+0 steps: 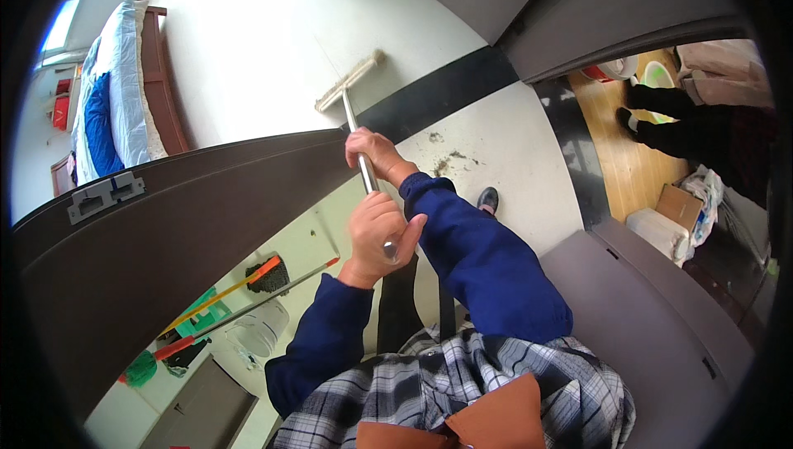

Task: The person sweeps a tiled floor with a long-handled broom, moving an orange stool aside to reach under it. They gather debris into a pile and continue sweeping across the room.

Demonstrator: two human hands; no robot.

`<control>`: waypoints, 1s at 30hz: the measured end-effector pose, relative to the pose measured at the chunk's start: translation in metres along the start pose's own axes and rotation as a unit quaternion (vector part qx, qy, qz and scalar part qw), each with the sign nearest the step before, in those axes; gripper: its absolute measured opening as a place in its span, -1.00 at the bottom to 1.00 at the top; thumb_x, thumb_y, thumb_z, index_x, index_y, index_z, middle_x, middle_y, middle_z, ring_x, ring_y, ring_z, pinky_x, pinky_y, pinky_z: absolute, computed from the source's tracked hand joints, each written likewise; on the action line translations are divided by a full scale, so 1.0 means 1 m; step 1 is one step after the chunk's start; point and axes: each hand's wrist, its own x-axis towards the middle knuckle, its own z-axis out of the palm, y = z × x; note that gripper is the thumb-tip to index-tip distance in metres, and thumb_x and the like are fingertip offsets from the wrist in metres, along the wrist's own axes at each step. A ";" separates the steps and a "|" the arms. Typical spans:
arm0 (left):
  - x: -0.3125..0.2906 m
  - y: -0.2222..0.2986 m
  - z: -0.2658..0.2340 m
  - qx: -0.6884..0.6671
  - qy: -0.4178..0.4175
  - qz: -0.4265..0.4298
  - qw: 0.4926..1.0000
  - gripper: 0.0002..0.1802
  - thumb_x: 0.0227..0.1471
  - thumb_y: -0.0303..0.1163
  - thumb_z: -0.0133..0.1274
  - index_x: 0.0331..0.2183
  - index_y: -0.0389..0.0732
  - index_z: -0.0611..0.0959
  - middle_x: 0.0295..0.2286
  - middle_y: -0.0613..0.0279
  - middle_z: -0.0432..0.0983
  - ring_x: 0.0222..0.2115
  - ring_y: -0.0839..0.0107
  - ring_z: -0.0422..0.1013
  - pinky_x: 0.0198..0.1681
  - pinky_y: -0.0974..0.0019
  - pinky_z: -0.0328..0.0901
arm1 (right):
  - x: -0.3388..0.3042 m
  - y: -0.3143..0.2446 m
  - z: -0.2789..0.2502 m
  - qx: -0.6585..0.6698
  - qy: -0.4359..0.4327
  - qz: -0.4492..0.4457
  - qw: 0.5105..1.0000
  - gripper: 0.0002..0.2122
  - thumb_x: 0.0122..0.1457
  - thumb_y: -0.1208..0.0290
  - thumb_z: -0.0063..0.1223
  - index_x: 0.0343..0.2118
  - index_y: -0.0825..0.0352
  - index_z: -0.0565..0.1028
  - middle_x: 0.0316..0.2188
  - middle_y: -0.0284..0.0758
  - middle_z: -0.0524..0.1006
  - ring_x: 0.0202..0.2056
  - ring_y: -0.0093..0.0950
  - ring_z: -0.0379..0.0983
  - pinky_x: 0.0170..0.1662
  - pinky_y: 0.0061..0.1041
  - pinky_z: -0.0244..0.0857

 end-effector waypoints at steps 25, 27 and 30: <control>0.092 0.152 0.137 -0.186 -0.184 -0.003 0.965 -0.62 -0.10 -0.39 0.31 -0.71 -0.21 0.43 -0.69 0.19 0.33 -0.60 0.17 0.32 -0.49 0.16 0.18 | -0.147 -0.036 -0.214 -0.002 0.219 0.019 0.976 -0.97 -0.13 0.54 0.06 -0.62 0.25 0.48 -0.54 -0.38 0.51 -0.32 -0.33 0.41 -0.25 -0.37 0.29; 0.115 0.160 0.121 -0.226 -0.094 -0.009 0.970 -0.57 -0.14 -0.36 0.37 -0.68 -0.18 0.39 -0.68 0.24 0.28 -0.61 0.22 0.27 -0.49 0.21 0.14 | -0.126 -0.019 -0.218 -0.040 0.173 0.024 0.984 -0.97 -0.13 0.53 0.06 -0.62 0.25 0.48 -0.54 -0.38 0.51 -0.32 -0.32 0.40 -0.26 -0.37 0.29; 0.153 0.153 0.079 -0.228 -0.035 0.054 0.972 -0.51 -0.23 -0.27 0.46 -0.63 -0.12 0.38 -0.68 0.30 0.28 -0.62 0.27 0.28 -0.52 0.24 0.09 | -0.059 -0.074 -0.224 -0.020 0.226 0.032 0.973 -0.90 -0.17 0.61 0.11 -0.61 0.22 0.51 -0.53 -0.37 0.53 -0.36 -0.30 0.41 -0.25 -0.37 0.31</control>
